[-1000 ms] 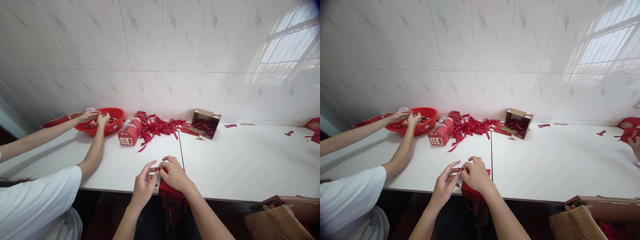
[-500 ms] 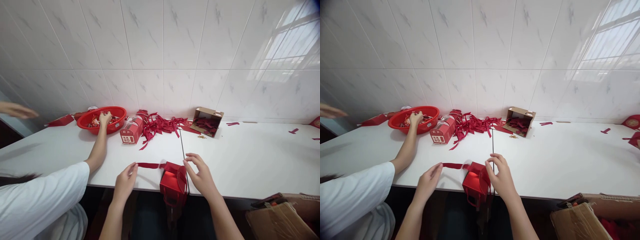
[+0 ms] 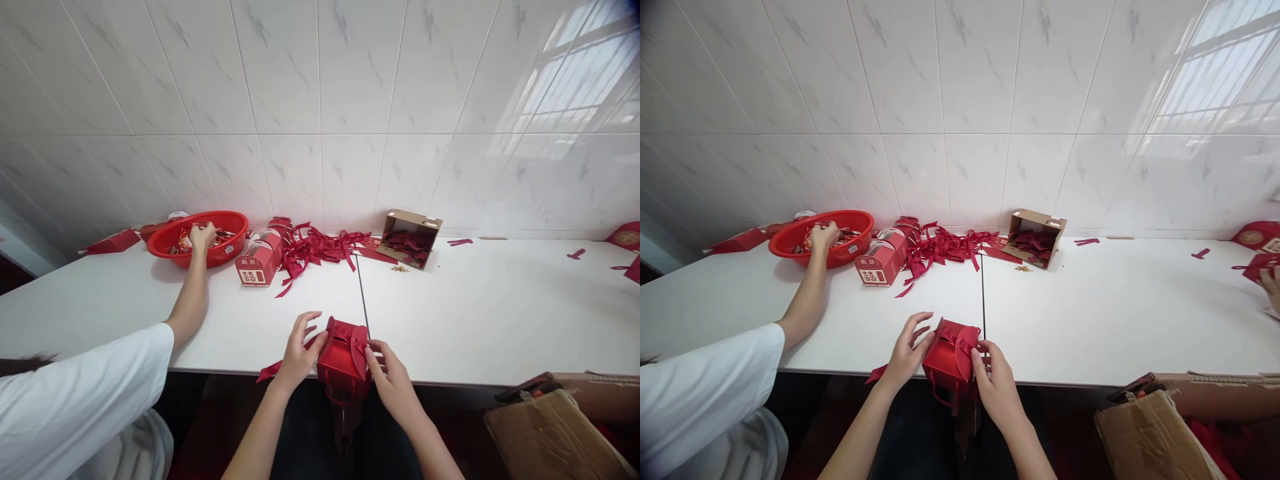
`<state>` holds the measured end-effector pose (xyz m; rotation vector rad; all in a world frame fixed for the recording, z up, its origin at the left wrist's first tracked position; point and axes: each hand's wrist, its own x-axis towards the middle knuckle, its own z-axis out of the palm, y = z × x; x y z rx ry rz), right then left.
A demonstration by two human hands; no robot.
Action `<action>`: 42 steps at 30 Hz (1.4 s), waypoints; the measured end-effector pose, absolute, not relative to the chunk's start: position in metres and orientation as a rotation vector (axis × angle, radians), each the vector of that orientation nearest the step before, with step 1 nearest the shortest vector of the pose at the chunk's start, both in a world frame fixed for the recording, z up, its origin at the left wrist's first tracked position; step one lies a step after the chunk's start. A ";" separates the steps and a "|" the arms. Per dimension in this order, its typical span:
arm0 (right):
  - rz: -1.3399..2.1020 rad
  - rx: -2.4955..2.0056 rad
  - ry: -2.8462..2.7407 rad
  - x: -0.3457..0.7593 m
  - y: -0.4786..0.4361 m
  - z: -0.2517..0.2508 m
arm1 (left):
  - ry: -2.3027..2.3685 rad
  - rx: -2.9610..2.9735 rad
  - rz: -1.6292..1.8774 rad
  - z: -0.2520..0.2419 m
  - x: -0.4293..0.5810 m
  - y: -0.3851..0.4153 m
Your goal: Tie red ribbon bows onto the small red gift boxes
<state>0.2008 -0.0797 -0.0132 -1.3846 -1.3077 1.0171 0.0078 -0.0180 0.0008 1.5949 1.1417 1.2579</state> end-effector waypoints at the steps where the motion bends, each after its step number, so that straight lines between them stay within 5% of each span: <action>1: 1.032 -1.370 -1.302 0.198 -0.078 -0.013 | 1.117 1.578 1.259 -0.002 0.014 -0.019; 6: 0.970 -1.380 -1.273 0.196 -0.060 -0.017 | 1.247 1.434 1.299 -0.010 0.022 -0.021; 17: 1.428 -1.073 -1.108 0.230 -0.037 -0.018 | 1.224 1.399 1.056 -0.002 -0.003 -0.016; 30: 1.075 -1.418 -1.363 0.279 -0.034 -0.016 | 1.391 1.453 1.169 -0.011 -0.015 -0.015; 35: 0.500 -1.602 -1.194 0.283 -0.043 -0.019 | 1.687 1.695 1.379 0.002 -0.022 -0.029; 38: 0.439 -1.574 -1.262 0.272 -0.056 -0.014 | 1.610 1.820 1.193 0.016 -0.023 -0.048; 42: 0.834 -1.441 -1.504 0.247 -0.072 -0.014 | 1.388 1.753 0.784 0.022 -0.020 -0.067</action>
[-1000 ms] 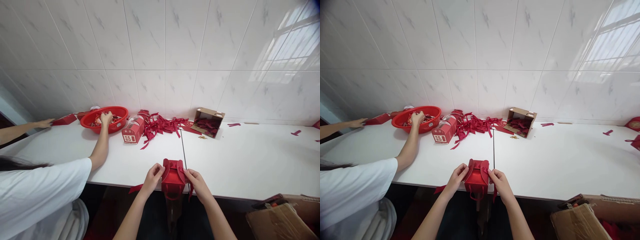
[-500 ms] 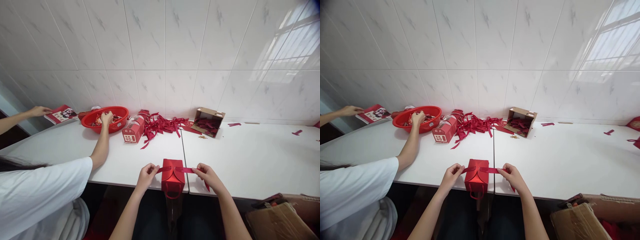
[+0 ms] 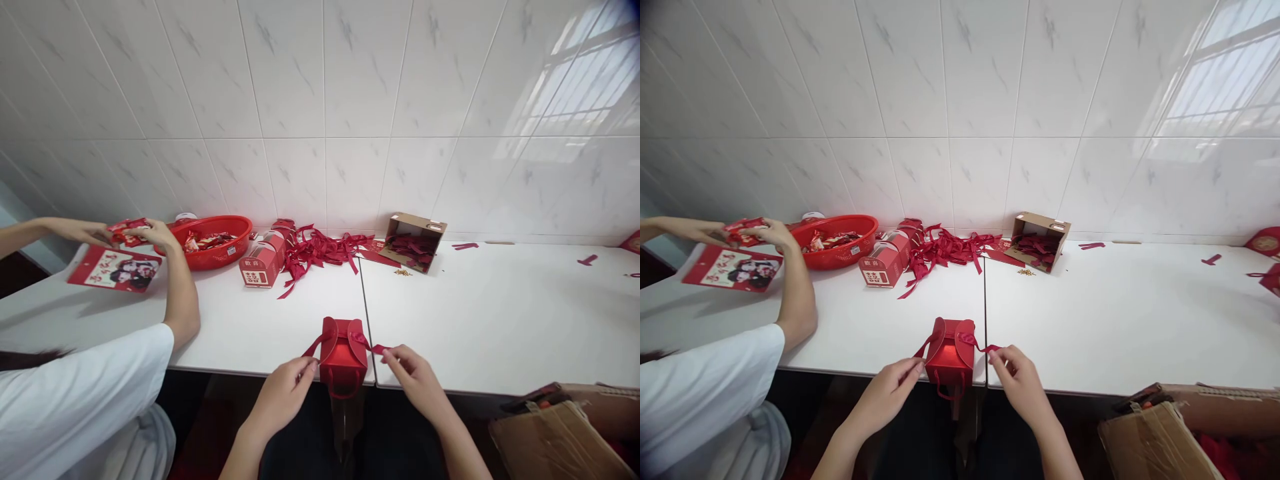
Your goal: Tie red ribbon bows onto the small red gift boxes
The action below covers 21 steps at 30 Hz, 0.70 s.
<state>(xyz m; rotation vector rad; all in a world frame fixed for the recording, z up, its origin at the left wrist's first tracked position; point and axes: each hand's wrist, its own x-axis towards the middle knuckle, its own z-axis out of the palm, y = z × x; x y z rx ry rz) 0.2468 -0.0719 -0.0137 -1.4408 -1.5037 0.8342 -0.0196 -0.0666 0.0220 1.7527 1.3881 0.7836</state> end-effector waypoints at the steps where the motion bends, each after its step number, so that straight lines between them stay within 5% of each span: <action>1: 0.909 -1.418 -1.512 0.240 -0.074 -0.016 | 1.385 1.709 0.733 0.020 -0.019 -0.068; 5: 1.227 -1.279 -1.296 0.215 -0.078 -0.029 | 1.387 1.386 0.734 0.009 -0.014 -0.065; 10: 1.604 -0.950 -0.540 0.202 -0.075 -0.044 | 1.115 0.743 1.149 0.003 -0.008 -0.053; 21: 1.656 -0.539 0.199 0.210 -0.061 -0.041 | 0.741 -0.227 1.248 -0.004 -0.004 -0.045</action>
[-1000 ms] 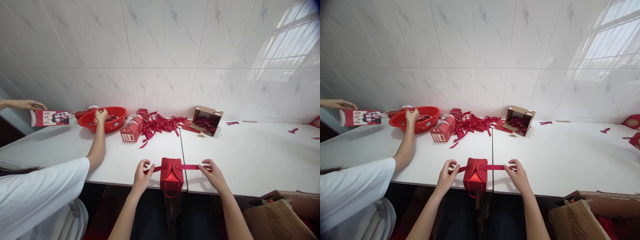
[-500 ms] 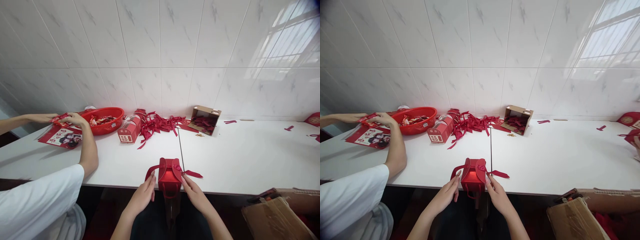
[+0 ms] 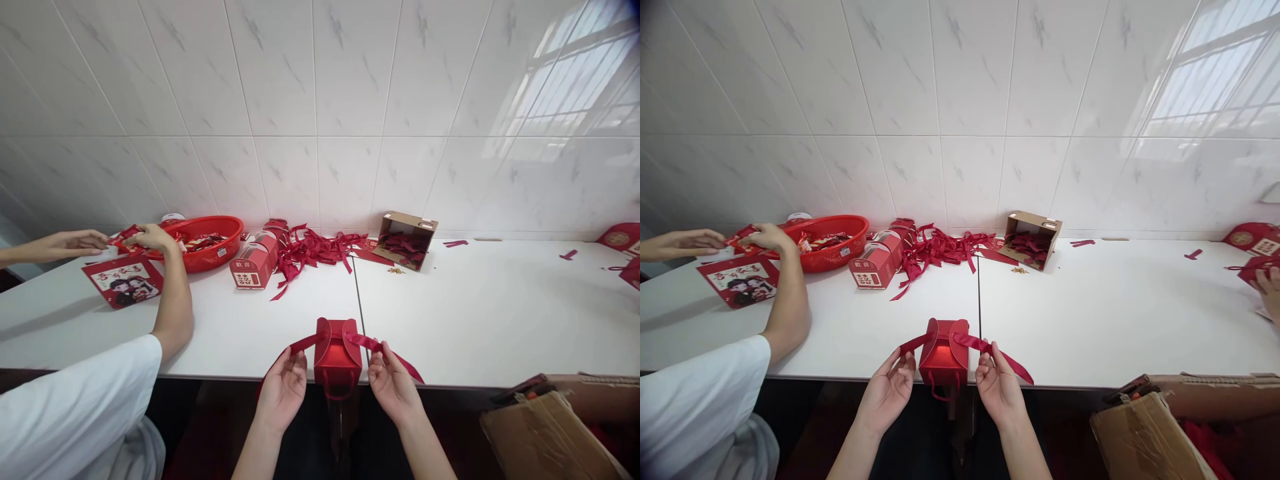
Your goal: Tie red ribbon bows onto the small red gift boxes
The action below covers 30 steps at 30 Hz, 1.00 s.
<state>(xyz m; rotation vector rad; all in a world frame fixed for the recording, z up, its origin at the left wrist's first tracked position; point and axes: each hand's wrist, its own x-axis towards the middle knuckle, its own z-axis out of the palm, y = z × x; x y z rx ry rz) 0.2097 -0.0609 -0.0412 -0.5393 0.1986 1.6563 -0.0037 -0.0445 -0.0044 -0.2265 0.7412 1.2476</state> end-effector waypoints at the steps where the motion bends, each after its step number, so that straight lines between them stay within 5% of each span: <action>1: 1.648 -0.540 0.200 0.211 -0.061 -0.041 | 0.740 -0.227 1.265 -0.005 -0.003 -0.044; 12: 1.212 -0.788 -0.153 0.228 -0.055 -0.016 | 0.913 0.046 1.610 0.008 -0.011 -0.028; 23: 0.642 -1.072 -0.829 0.245 -0.039 0.067 | 0.935 0.646 1.884 0.085 -0.007 -0.011; 30: 0.783 -0.860 -1.137 0.231 -0.023 0.112 | 0.828 1.025 1.765 0.126 0.016 0.000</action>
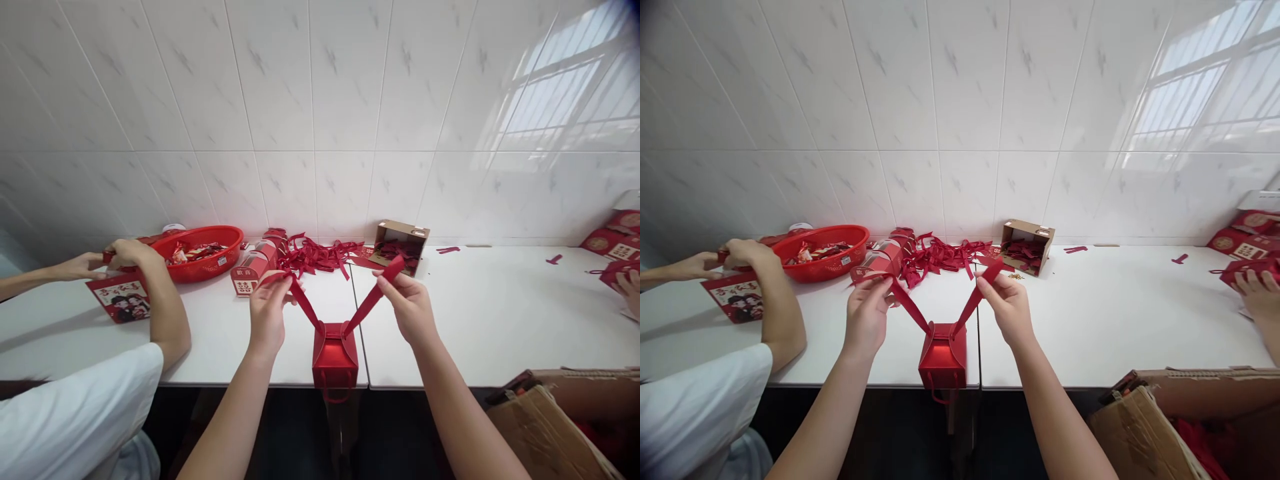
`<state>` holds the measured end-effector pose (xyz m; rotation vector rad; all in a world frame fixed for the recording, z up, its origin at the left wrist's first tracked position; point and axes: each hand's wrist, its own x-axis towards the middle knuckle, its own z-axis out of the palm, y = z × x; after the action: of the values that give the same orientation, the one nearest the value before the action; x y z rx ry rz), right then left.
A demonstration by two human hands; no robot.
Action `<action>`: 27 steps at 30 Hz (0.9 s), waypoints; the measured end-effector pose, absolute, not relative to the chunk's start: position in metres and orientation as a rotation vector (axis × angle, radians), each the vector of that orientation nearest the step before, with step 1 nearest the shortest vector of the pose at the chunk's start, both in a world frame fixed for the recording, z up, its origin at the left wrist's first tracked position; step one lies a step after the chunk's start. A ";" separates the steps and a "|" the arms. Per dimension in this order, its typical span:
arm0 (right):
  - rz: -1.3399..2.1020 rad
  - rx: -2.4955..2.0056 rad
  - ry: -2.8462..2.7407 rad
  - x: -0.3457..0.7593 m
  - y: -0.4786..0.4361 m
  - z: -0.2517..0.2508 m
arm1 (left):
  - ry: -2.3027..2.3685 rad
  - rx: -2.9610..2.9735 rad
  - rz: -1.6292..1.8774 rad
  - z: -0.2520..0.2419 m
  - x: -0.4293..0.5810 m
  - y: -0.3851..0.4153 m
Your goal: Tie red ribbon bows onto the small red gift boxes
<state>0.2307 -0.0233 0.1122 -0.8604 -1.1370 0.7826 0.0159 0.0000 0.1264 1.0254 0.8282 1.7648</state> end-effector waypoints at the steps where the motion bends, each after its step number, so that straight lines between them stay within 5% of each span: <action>1: 0.792 -0.839 -1.167 0.227 -0.022 0.117 | 0.802 1.053 1.747 0.131 0.019 0.000; 27: 0.698 -0.694 -1.306 0.211 -0.017 0.154 | 0.814 1.232 1.744 0.145 0.027 0.001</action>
<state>0.2110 -0.0170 0.1541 -0.6941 -1.3058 0.6983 0.0267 0.0007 0.1452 1.2324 0.8142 1.7442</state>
